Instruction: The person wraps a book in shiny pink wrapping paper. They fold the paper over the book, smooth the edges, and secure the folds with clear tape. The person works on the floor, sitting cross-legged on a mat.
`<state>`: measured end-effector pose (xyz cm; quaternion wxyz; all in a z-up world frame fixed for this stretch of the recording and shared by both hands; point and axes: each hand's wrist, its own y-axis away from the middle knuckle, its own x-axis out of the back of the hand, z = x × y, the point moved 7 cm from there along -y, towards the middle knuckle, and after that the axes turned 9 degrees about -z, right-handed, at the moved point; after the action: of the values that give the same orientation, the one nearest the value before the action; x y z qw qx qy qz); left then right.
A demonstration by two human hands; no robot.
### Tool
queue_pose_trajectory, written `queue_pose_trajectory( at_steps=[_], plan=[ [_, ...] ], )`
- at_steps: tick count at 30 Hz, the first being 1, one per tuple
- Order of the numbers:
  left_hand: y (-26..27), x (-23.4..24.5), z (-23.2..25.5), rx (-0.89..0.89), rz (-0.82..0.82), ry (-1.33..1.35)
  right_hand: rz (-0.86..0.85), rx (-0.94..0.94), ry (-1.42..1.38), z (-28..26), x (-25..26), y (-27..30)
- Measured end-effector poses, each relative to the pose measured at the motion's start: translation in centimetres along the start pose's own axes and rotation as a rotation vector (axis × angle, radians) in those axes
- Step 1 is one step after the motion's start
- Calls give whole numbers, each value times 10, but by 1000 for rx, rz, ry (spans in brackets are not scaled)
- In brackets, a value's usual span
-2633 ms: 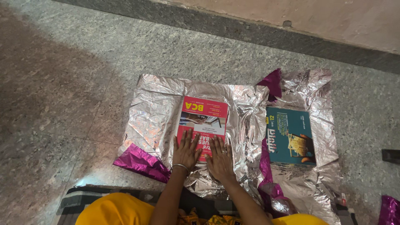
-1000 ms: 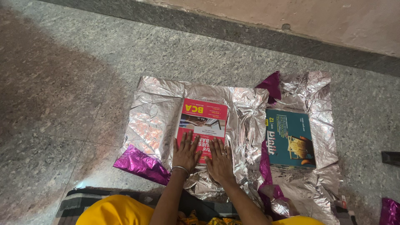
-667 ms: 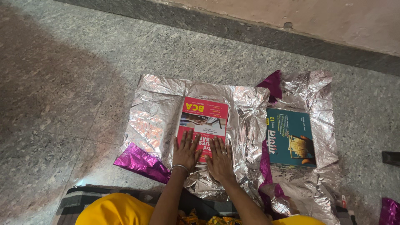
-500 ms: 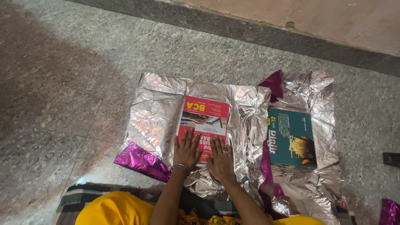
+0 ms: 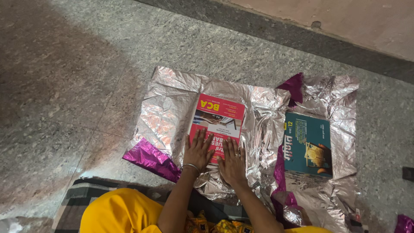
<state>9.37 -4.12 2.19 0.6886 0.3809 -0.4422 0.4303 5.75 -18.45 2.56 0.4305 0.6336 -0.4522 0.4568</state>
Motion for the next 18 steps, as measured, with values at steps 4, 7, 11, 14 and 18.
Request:
queue_pose_trajectory(
  at_steps=[4, 7, 11, 14, 18],
  plan=[
    [0, 3, 0, -12, 30, 2, -32, -12, 16, 3, -3, -2],
    [1, -1, -1, -4, -7, 4, -50, 6, 16, 6, -6, -2],
    [-3, -7, -3, 0, -113, -3, -40, 34, -8, 12, -9, -2],
    [-8, -13, -12, 8, -278, -42, -88, 29, -21, 18, -15, -3],
    [4, -23, -24, -3, -462, -60, -172, 28, 3, 26, -30, 9]
  ],
)
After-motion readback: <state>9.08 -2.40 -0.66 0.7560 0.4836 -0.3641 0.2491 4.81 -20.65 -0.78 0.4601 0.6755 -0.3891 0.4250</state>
